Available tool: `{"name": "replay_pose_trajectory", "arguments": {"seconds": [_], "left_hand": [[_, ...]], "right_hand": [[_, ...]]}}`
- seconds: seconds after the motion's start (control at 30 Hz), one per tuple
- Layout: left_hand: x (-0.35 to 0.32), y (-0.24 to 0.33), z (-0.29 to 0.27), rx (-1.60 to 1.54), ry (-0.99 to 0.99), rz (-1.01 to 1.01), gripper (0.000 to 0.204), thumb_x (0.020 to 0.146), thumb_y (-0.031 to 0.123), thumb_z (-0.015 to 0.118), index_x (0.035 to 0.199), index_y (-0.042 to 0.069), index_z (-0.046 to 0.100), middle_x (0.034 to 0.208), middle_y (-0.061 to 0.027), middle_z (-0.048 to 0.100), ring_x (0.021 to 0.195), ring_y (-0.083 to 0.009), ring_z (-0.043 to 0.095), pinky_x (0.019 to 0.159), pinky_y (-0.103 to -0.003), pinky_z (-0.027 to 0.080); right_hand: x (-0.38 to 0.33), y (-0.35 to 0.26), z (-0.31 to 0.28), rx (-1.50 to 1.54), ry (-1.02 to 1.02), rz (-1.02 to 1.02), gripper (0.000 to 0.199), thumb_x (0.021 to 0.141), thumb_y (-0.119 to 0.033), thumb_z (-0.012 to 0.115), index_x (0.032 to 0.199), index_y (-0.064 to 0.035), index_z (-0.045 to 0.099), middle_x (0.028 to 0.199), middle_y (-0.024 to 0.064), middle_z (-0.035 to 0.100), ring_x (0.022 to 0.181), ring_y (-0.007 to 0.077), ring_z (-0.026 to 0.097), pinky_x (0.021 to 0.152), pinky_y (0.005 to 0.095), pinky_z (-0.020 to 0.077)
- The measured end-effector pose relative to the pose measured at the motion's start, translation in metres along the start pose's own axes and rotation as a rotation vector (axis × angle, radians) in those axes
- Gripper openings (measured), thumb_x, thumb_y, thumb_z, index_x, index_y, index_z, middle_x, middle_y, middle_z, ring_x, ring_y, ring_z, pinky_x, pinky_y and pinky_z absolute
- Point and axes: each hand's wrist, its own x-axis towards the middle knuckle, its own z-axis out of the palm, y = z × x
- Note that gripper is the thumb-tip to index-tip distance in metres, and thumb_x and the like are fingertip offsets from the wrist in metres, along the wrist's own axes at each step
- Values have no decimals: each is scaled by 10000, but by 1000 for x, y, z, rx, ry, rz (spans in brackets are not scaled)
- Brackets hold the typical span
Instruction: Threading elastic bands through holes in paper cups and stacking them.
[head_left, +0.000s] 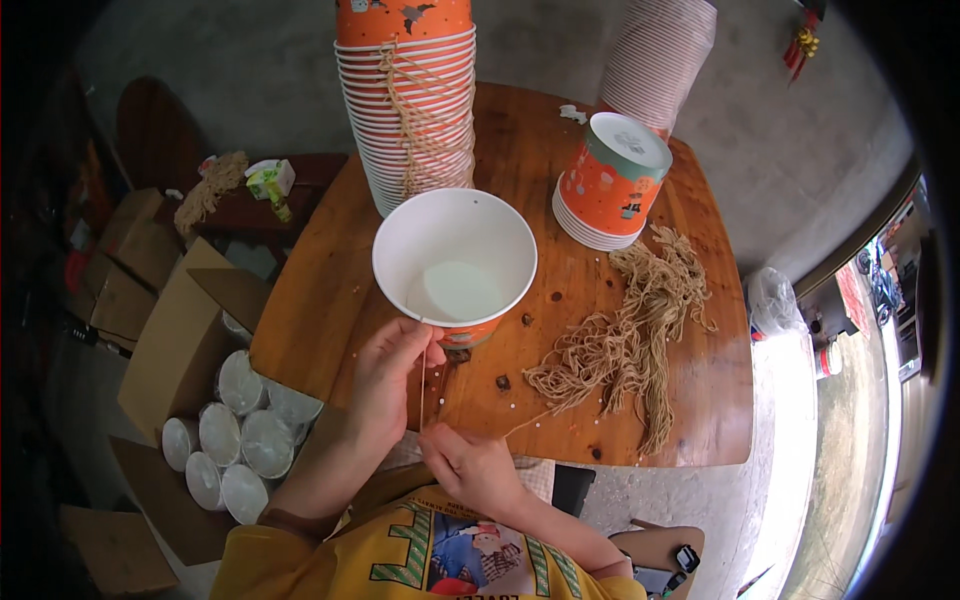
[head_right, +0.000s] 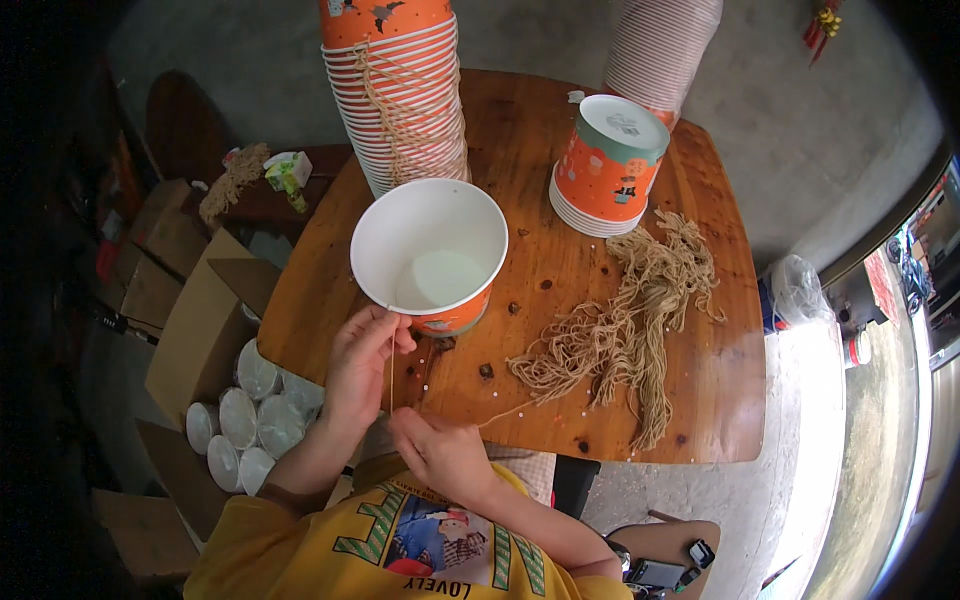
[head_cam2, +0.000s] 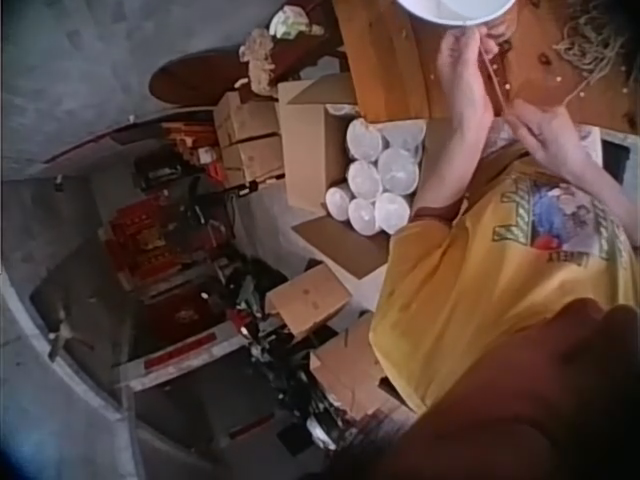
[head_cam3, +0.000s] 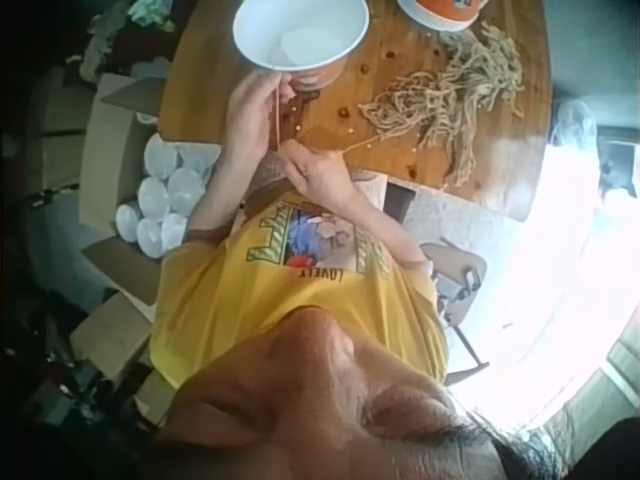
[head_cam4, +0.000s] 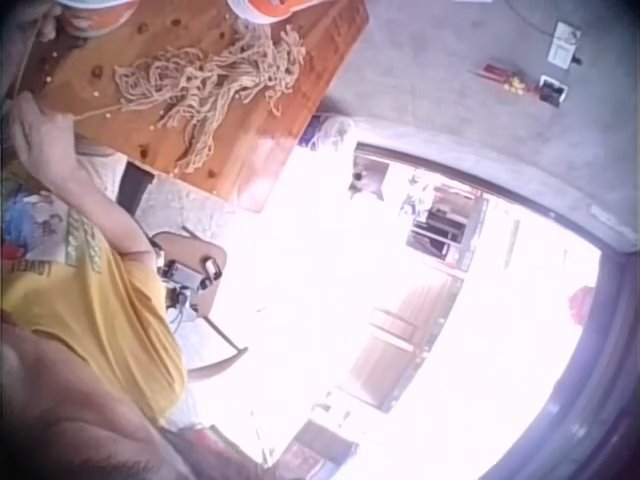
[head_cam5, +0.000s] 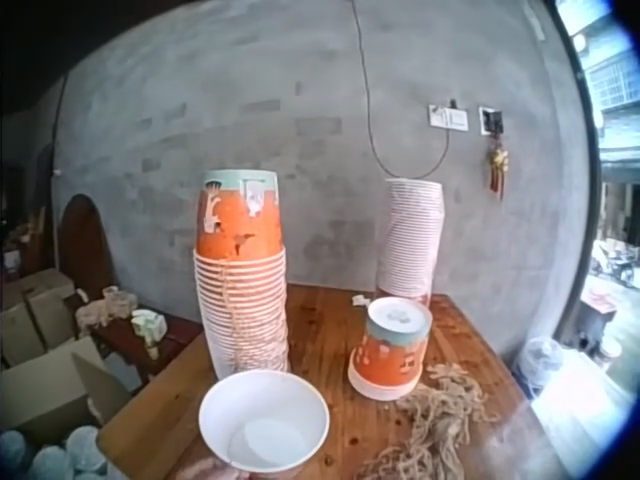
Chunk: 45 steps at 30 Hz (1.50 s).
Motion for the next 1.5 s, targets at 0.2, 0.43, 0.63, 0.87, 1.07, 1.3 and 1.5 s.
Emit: {"name": "replay_pose_trajectory", "arguments": {"seconds": [0.2,0.43,0.63,0.87,1.07,1.3,1.5], "left_hand": [[10,-6,-7,263,19,235,212,983,234,553,910,49,629,777,13,582,743,-65,520,741,-228,420],[-8,-42,-14,936,-220,816,257,920,129,586,1158,41,544,1121,-105,566,925,-253,607,730,-320,518],[8,2,39,1104,-164,997,467,900,145,619,1333,72,460,1254,-185,531,945,-347,635,720,-419,545],[27,60,-11,1322,-45,814,206,914,151,617,833,-38,612,831,-125,575,691,-277,616,612,-363,474],[68,92,-52,1334,-267,784,241,879,127,653,745,-49,558,759,-124,528,741,-291,549,649,-380,432],[44,94,-36,1288,-138,978,158,824,47,666,969,27,605,1141,-84,529,1024,-228,541,781,-304,467],[10,83,24,1056,-547,968,499,783,94,745,1246,85,557,1168,-99,509,1085,-267,542,884,-355,482]], "right_hand": [[4,4,8,-159,-57,-9,114,882,-121,635,968,-61,592,728,108,628,650,299,647,546,391,517],[3,-42,-52,86,159,-142,243,864,-49,678,1083,-32,574,758,103,648,608,221,651,545,308,516],[-6,-68,-112,904,17,8,103,913,3,557,943,49,644,861,164,686,789,245,685,718,309,542],[-11,-28,-153,1140,311,-143,188,979,-112,507,972,68,561,831,245,663,631,303,672,543,343,565],[30,-6,-148,746,595,253,117,971,-116,546,953,-19,609,825,62,656,585,78,546,522,192,452],[62,0,-113,42,422,87,48,841,-44,692,881,-29,669,834,23,506,716,110,485,550,233,399],[67,-13,-98,-16,342,29,80,811,-38,706,882,-48,670,843,42,514,727,151,502,532,268,423]]}}
